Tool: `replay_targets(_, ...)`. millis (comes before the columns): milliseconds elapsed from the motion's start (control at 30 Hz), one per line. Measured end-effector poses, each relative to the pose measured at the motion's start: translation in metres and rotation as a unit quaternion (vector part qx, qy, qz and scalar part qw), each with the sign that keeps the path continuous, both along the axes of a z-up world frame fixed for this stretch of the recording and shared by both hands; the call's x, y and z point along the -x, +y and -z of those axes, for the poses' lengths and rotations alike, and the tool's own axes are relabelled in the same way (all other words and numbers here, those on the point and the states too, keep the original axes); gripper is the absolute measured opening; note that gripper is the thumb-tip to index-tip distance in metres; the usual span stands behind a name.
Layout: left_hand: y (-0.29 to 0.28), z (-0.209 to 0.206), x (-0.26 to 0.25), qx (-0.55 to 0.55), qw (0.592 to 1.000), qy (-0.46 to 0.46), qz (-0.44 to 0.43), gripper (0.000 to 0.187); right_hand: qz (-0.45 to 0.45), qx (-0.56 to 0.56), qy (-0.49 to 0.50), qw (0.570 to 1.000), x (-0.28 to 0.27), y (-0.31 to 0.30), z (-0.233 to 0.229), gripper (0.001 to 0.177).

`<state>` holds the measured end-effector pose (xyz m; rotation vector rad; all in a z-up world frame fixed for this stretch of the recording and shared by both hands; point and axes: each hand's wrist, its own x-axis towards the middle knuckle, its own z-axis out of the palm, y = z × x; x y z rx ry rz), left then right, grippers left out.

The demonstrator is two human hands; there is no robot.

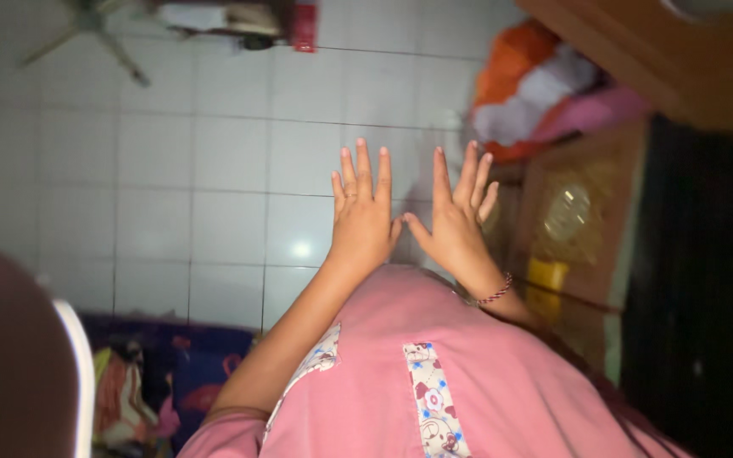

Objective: The person sorts through a pile of clothes, picking up a blue rabbit shirt, a beige garment, a pink floral top, and a red shirt one at a time, folding each item and placing it inside a wooden cabinet.

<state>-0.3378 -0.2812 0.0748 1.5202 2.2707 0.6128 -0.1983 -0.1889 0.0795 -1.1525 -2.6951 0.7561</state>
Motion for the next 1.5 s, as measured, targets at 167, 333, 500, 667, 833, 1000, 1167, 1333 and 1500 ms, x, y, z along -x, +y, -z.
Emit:
replay_targets(167,-0.042,-0.003,0.045,-0.024,0.995,0.017,-0.099,0.109,-0.113,-0.017,0.011,0.993,0.073,-0.007,-0.004,0.108)
replay_targets(333,-0.069,-0.008,0.075,-0.011,0.977,0.030,-0.210,0.109,-0.189,-0.009,0.009,0.982,0.129,-0.013,-0.010,0.110)
replay_targets(500,-0.076,-0.006,0.098,0.000,0.952,0.021,-0.305,0.109,-0.286,-0.001,-0.009,0.958,0.177,-0.004,-0.008,0.109)
replay_targets(667,-0.067,-0.004,0.125,-0.025,0.924,0.053,-0.379,0.107,-0.376,0.000,-0.001,0.927,0.230,0.015,0.001,0.110)
replay_targets(833,-0.036,-0.014,0.160,-0.029,0.890,0.036,-0.454,0.109,-0.460,-0.017,0.002,0.888,0.298,0.048,0.001,0.111)
replay_targets(1000,-0.026,-0.007,0.173,-0.046,0.840,0.076,-0.535,0.109,-0.535,-0.025,0.001,0.845,0.346,0.053,0.007,0.113)
replay_targets(1167,-0.035,0.002,0.167,-0.045,0.773,0.058,-0.630,0.113,-0.634,-0.022,-0.007,0.773,0.375,0.030,0.010,0.112)
replay_targets(1333,-0.069,0.010,0.163,-0.023,0.711,0.044,-0.702,0.114,-0.705,-0.017,-0.006,0.709,0.398,-0.014,0.009,0.111)
replay_targets(1500,-0.111,0.013,0.175,-0.029,0.679,0.041,-0.732,0.114,-0.757,-0.019,0.023,0.653,0.421,-0.069,0.010,0.109)
